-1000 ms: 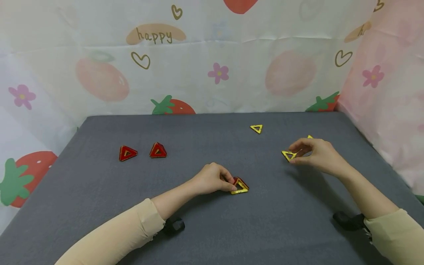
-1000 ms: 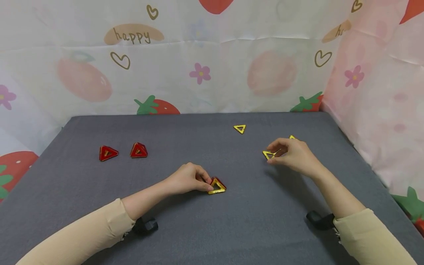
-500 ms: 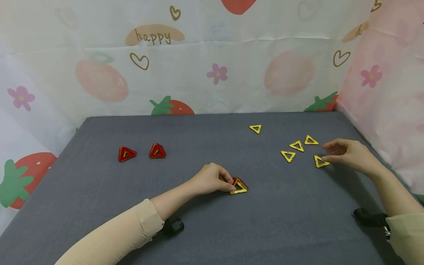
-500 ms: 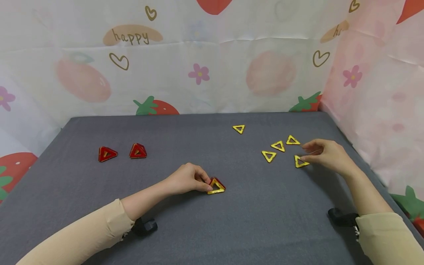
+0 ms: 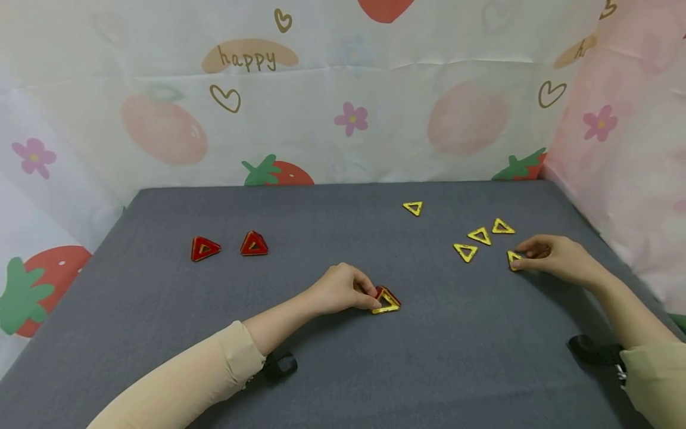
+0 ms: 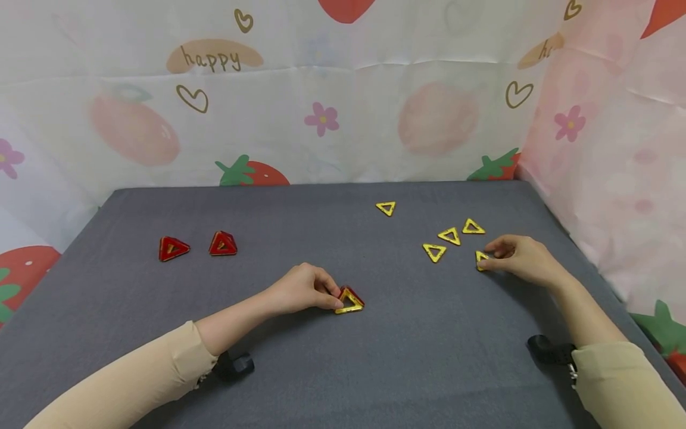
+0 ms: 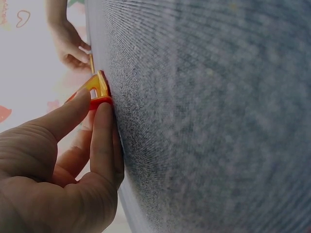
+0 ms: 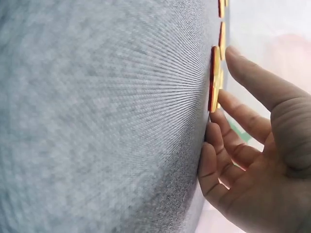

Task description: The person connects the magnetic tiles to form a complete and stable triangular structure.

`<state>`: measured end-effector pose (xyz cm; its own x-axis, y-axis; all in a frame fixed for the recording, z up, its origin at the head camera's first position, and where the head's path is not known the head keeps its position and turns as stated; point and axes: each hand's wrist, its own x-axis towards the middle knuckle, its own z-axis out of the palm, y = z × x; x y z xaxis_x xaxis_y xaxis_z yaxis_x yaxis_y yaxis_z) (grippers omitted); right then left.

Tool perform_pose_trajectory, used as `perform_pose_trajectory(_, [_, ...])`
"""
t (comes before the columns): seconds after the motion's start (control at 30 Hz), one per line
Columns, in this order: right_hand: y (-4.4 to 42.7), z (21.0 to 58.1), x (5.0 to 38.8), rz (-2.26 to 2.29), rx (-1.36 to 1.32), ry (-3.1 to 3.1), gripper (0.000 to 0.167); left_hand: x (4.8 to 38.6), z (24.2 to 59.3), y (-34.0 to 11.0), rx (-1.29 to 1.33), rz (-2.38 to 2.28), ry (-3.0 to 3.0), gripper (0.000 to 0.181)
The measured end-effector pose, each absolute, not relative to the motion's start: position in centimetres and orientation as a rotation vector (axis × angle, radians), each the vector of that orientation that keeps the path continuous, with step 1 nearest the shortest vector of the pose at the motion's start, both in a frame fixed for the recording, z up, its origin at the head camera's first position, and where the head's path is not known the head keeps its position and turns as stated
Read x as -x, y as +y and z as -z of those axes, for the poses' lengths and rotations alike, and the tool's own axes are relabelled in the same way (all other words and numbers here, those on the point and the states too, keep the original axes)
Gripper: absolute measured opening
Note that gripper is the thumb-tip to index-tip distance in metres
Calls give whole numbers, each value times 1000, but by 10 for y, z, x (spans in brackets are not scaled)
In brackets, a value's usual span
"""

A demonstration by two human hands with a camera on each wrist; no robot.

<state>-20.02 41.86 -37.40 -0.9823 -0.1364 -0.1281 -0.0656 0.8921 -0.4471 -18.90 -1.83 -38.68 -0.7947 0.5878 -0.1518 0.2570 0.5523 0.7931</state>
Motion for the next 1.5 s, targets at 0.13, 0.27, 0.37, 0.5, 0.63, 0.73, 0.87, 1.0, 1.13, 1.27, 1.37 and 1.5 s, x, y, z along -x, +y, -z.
perform_pose_trajectory(0.13, [416,375,200,667,162,2913,50,189,386,-18,-686,-1125,2384,13])
perform_pose_trajectory(0.27, [415,375,200,672,162,2908,49,188,386,-18,-685,-1130,2377,12])
perform_pose_trajectory(0.37, [415,374,200,684,158,2898,48,188,386,-18,-684,-1133,2377,12])
perform_pose_trajectory(0.5, [414,375,199,701,162,2898,45,188,386,-18,-687,-1140,2373,12])
perform_pose_trajectory(0.63, [411,374,199,718,196,2910,40,188,387,-18,-693,-1139,2371,12])
perform_pose_trajectory(0.73, [408,373,199,740,227,2904,35,189,388,-18,-701,-1137,2374,12])
perform_pose_trajectory(0.87, [405,369,199,836,227,2854,32,189,387,-17,-702,-1139,2373,12])
perform_pose_trajectory(1.0, [403,366,197,999,226,2788,31,189,387,-17,-700,-1146,2367,12])
perform_pose_trajectory(1.13, [397,365,196,1155,274,2731,32,189,388,-18,-692,-1149,2367,13])
perform_pose_trajectory(1.27, [383,363,192,1197,325,2715,33,189,387,-18,-683,-1145,2371,13])
perform_pose_trajectory(1.37, [370,361,189,1186,357,2716,33,189,386,-18,-681,-1145,2370,13])
perform_pose_trajectory(1.5, [352,360,187,1173,421,2726,31,189,386,-18,-682,-1146,2369,12])
